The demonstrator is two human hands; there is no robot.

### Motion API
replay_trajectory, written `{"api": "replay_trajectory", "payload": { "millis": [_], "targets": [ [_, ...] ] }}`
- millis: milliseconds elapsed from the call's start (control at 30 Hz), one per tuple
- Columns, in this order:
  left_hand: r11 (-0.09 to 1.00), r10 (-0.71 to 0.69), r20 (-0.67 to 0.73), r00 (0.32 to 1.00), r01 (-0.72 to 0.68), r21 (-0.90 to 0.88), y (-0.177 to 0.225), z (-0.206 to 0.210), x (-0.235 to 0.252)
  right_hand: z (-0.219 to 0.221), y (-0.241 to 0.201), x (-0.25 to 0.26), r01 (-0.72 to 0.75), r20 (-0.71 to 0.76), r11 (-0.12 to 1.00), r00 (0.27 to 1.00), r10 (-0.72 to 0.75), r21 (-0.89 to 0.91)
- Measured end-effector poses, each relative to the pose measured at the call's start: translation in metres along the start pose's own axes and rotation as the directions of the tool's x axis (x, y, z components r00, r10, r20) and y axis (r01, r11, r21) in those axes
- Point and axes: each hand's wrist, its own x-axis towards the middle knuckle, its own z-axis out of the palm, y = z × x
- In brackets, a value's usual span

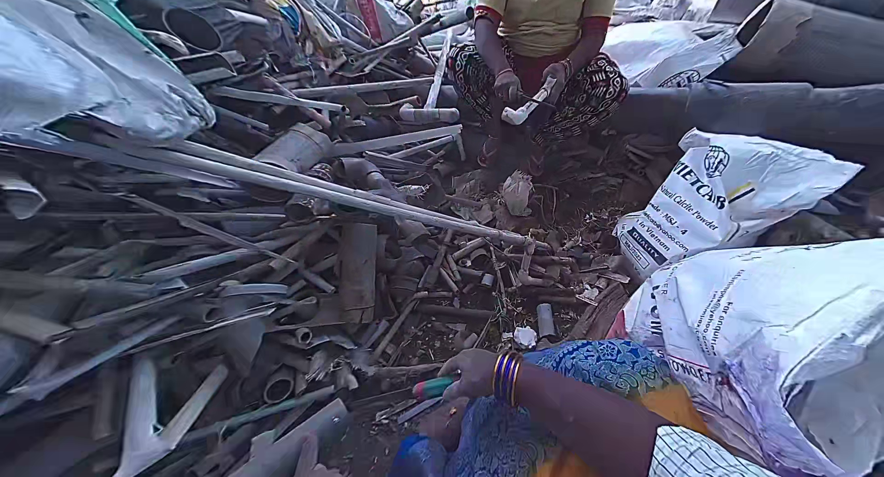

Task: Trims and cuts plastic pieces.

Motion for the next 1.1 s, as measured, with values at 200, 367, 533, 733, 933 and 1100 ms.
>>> {"api": "replay_trajectory", "payload": {
  "millis": [200, 367, 533, 733, 933, 1100],
  "targets": [
    [0.989, -0.023, -0.076, 0.997, 0.034, 0.143, 0.023, 0.004, -0.017, 0.004, -0.003, 0.003, -0.114, -0.339, 0.99, 0.931, 0.134, 0.078],
    [0.787, -0.065, 0.136, 0.989, -0.033, 0.616, 0.012, 0.008, -0.021, 0.055, -0.01, 0.007, -0.017, -0.101, 0.927, 0.993, 0.058, 0.374],
    [0.658, -0.139, 0.168, 0.976, -0.035, 0.752, 0.018, 0.006, -0.019, 0.064, -0.012, 0.01, -0.037, -0.161, 0.905, 0.98, 0.115, 0.423],
    [0.633, -0.173, 0.167, 0.971, -0.021, 0.774, 0.017, 0.005, -0.018, 0.068, -0.012, 0.01, 0.005, -0.088, 0.918, 0.996, 0.033, 0.396],
    [0.508, -0.221, 0.147, 0.964, -0.015, 0.861, 0.038, 0.003, -0.018, 0.045, -0.014, 0.004, 0.086, -0.156, 0.922, 0.987, -0.029, 0.376],
    [0.444, -0.13, 0.145, 0.981, -0.073, 0.893, 0.04, -0.003, -0.012, -0.004, -0.008, -0.026, 0.177, -0.107, 0.911, 0.983, -0.147, 0.373]
  ]
}}
